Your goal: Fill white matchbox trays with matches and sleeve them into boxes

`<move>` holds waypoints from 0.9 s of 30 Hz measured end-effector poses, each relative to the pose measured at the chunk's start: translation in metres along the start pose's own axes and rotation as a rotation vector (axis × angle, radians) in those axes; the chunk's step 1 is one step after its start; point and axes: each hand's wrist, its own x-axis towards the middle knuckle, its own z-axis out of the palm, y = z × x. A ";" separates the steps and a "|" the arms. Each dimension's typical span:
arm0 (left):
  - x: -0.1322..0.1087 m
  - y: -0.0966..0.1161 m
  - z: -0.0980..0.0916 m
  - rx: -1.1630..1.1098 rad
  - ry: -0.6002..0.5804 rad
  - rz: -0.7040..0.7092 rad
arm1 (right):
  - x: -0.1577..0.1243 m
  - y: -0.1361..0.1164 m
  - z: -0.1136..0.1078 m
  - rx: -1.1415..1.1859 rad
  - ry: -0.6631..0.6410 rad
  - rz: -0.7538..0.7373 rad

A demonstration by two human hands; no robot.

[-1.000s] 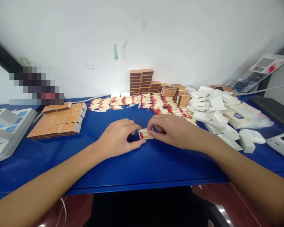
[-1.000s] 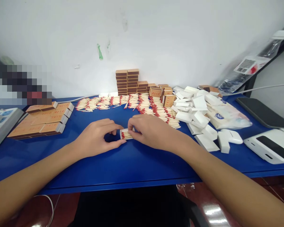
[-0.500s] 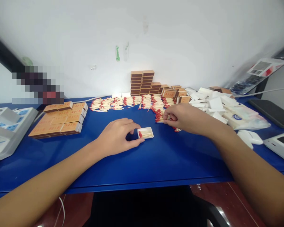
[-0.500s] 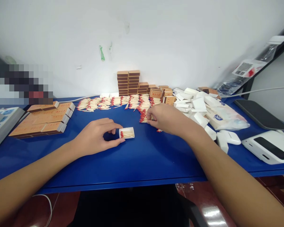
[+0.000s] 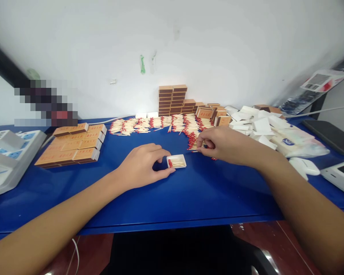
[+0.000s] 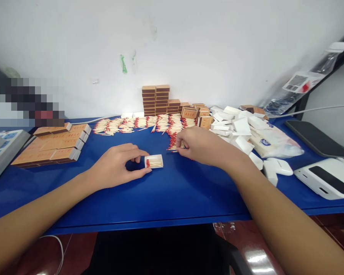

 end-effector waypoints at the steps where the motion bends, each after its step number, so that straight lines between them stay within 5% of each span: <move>1: 0.000 0.000 0.000 0.000 -0.001 0.000 | 0.000 -0.001 0.000 -0.001 0.006 -0.017; 27: 0.000 0.001 0.000 0.013 -0.009 -0.006 | -0.003 0.001 0.005 0.090 -0.093 -0.036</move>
